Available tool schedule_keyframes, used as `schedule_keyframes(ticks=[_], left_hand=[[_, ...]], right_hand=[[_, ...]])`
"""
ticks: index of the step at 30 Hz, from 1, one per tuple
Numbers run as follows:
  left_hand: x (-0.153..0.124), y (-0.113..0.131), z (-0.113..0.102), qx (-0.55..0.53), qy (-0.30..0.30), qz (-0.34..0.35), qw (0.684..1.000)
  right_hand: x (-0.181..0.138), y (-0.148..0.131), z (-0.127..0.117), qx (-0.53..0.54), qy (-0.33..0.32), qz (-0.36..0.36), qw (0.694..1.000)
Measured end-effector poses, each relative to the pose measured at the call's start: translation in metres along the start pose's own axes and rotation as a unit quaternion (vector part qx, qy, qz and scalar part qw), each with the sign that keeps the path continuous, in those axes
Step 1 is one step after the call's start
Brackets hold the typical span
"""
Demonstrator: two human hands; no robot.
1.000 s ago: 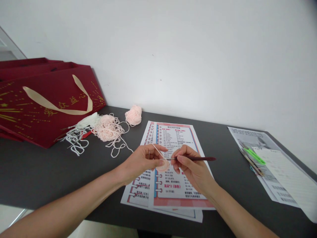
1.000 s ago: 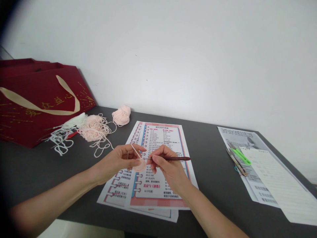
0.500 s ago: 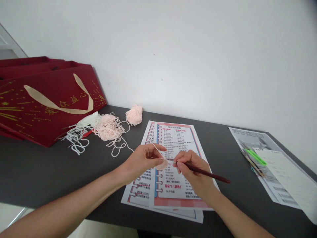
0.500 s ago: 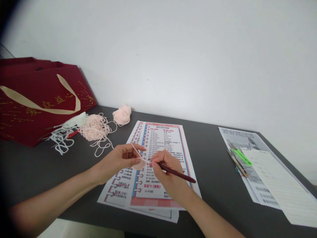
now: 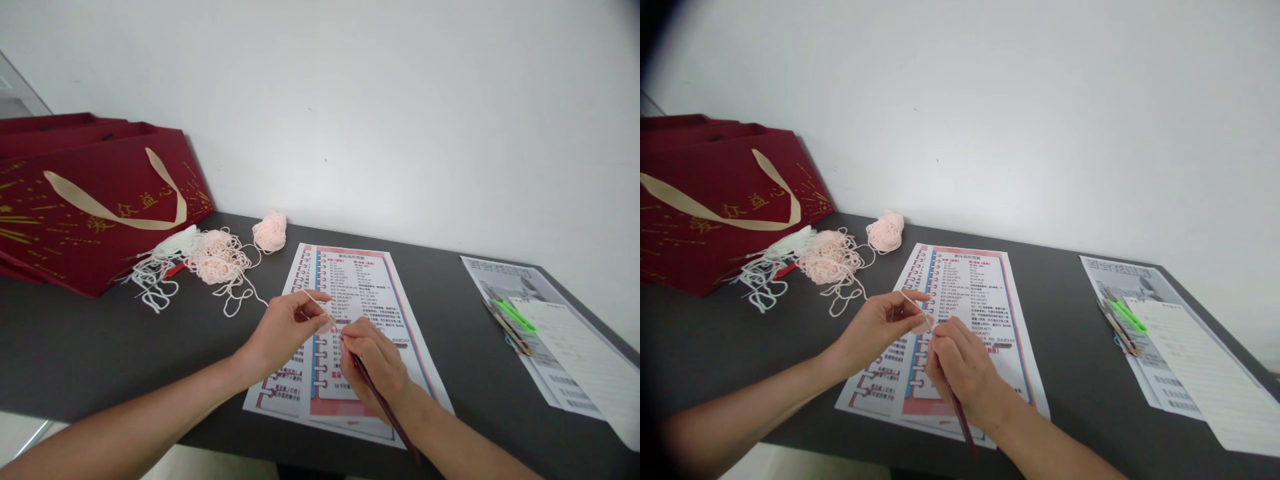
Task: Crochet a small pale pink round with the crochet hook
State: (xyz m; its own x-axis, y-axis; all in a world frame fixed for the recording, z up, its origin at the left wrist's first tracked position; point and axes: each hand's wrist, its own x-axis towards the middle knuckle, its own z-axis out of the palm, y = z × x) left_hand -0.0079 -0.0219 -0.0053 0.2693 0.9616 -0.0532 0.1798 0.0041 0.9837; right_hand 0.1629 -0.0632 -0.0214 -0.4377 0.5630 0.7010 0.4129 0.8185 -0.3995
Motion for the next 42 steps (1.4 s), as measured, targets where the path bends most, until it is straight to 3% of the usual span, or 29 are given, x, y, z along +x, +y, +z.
schedule_keyframes(ticks=[3, 7, 9, 13, 15, 17, 19, 21, 23, 25, 27, 30, 32, 34, 37, 39, 42], left_hand=[[-0.001, 0.000, -0.001, 0.007, 0.007, 0.010, 1.000], [-0.001, 0.001, -0.003, 0.035, 0.011, 0.029, 0.999], [-0.001, 0.000, -0.004, 0.048, 0.015, 0.036, 0.998], [-0.001, -0.002, -0.005, 0.075, 0.033, 0.050, 0.995], [-0.002, -0.002, -0.005, 0.081, 0.036, 0.050, 0.995], [-0.002, -0.003, -0.006, 0.082, 0.036, 0.054, 0.995], [-0.003, -0.003, -0.006, 0.087, 0.035, 0.055, 0.994], [-0.004, -0.004, -0.006, 0.100, 0.035, 0.056, 0.993], [-0.003, -0.005, -0.005, 0.107, 0.038, 0.062, 0.992], [-0.003, -0.005, -0.005, 0.103, 0.038, 0.069, 0.992], [-0.003, -0.006, -0.004, 0.093, 0.032, 0.072, 0.993], [-0.003, -0.008, -0.002, 0.081, 0.027, 0.066, 0.994], [-0.003, -0.010, -0.001, 0.078, 0.030, 0.061, 0.995], [-0.004, -0.011, 0.000, 0.077, 0.034, 0.059, 0.995], [-0.003, -0.013, -0.001, 0.063, 0.049, 0.060, 0.995], [-0.003, -0.013, -0.002, 0.056, 0.057, 0.056, 0.995], [-0.003, -0.010, -0.002, 0.074, 0.059, 0.060, 0.994]], right_hand=[[0.000, -0.002, 0.003, 0.011, 0.033, 0.051, 0.998], [0.004, -0.003, 0.004, 0.050, 0.074, 0.211, 0.973], [0.005, -0.003, 0.003, 0.039, 0.051, 0.169, 0.984], [0.003, -0.004, 0.000, -0.077, -0.061, -0.017, 0.995], [0.002, -0.005, 0.000, -0.108, -0.078, -0.038, 0.990], [0.003, -0.006, 0.001, -0.068, -0.051, 0.000, 0.996], [0.004, -0.006, 0.003, 0.004, 0.010, 0.099, 0.995], [0.005, -0.005, 0.005, 0.062, 0.064, 0.202, 0.975], [0.004, -0.003, 0.005, 0.085, 0.084, 0.239, 0.964], [0.002, -0.001, 0.004, 0.079, 0.068, 0.188, 0.977], [0.000, 0.002, 0.002, 0.037, 0.011, 0.090, 0.995], [-0.002, 0.002, 0.000, -0.042, -0.060, -0.019, 0.997], [-0.001, -0.001, 0.001, -0.040, -0.047, -0.001, 0.998], [0.001, -0.004, 0.004, 0.015, 0.009, 0.104, 0.994], [0.002, -0.005, 0.009, 0.092, 0.085, 0.249, 0.960], [0.001, -0.002, 0.011, 0.096, 0.089, 0.234, 0.963], [-0.001, 0.002, 0.009, 0.041, 0.023, 0.102, 0.994]])
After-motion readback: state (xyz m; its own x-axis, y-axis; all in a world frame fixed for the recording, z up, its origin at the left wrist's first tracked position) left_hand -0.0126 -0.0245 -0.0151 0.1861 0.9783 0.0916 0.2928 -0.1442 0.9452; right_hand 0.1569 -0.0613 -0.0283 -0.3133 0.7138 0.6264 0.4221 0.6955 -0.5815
